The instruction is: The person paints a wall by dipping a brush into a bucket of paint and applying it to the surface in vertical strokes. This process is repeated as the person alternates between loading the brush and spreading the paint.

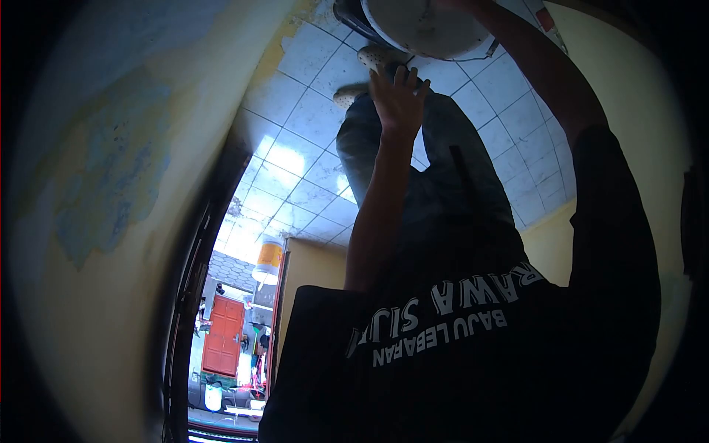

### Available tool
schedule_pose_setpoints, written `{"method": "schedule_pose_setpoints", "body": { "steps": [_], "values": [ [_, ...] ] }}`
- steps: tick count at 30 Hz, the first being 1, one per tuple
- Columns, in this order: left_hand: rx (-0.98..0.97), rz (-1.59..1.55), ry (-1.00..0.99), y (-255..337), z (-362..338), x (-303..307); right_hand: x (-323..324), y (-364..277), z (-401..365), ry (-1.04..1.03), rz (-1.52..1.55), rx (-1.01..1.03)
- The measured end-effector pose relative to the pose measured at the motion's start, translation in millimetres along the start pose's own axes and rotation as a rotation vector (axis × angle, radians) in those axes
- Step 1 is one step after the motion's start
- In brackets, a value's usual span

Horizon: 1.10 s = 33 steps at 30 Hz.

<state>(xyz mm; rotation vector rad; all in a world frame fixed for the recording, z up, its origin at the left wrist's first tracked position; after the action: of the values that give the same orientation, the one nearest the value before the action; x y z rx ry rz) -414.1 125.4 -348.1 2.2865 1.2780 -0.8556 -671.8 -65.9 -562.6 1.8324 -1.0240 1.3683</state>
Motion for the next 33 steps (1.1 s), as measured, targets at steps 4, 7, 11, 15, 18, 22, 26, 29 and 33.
{"method": "schedule_pose_setpoints", "body": {
  "steps": [4,7,11,15,18,22,26,29,33],
  "values": [
    [-0.031,0.013,0.017,18.6,-16.5,-13.7,39.8,4.0,-6.2,-0.046,0.022,0.077],
    [-0.078,0.070,-0.006,39.9,-33.1,-20.5,83.6,0.2,-17.5,-0.080,0.134,0.025],
    [-0.134,0.090,0.023,67.4,-38.0,-24.8,129.2,-2.8,-25.2,-0.080,0.145,-0.121],
    [-0.135,0.083,0.055,69.6,-38.2,-6.6,114.9,-12.0,-37.3,-0.005,0.131,-0.148],
    [-0.076,0.090,0.044,60.1,-32.7,5.3,102.7,-15.6,-47.3,-0.008,0.148,-0.170],
    [-0.007,0.077,0.045,33.0,-29.5,1.6,94.9,-12.4,-55.8,-0.088,0.155,-0.216],
    [0.050,0.066,0.019,14.6,-26.1,-9.8,57.3,-1.9,-71.0,0.060,0.122,-0.178],
    [0.054,0.070,-0.001,10.4,-26.6,-20.8,70.4,5.1,-79.1,-0.105,0.224,-0.297],
    [0.031,0.045,-0.047,10.6,-23.8,-27.7,94.7,7.1,-84.2,-0.271,0.272,-0.395]
  ]
}}
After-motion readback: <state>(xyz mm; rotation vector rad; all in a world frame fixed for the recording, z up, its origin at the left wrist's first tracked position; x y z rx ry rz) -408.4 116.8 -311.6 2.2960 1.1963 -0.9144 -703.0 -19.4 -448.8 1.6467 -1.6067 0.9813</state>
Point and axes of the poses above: each hand's wrist, its own z-axis towards the middle knuckle, its own x-axis out of the back of the hand, y = z × x, the point moved 2 cm from there along z, towards the middle knuckle, and after that the axes turned 7 degrees about -z, right-handed, at the moved point
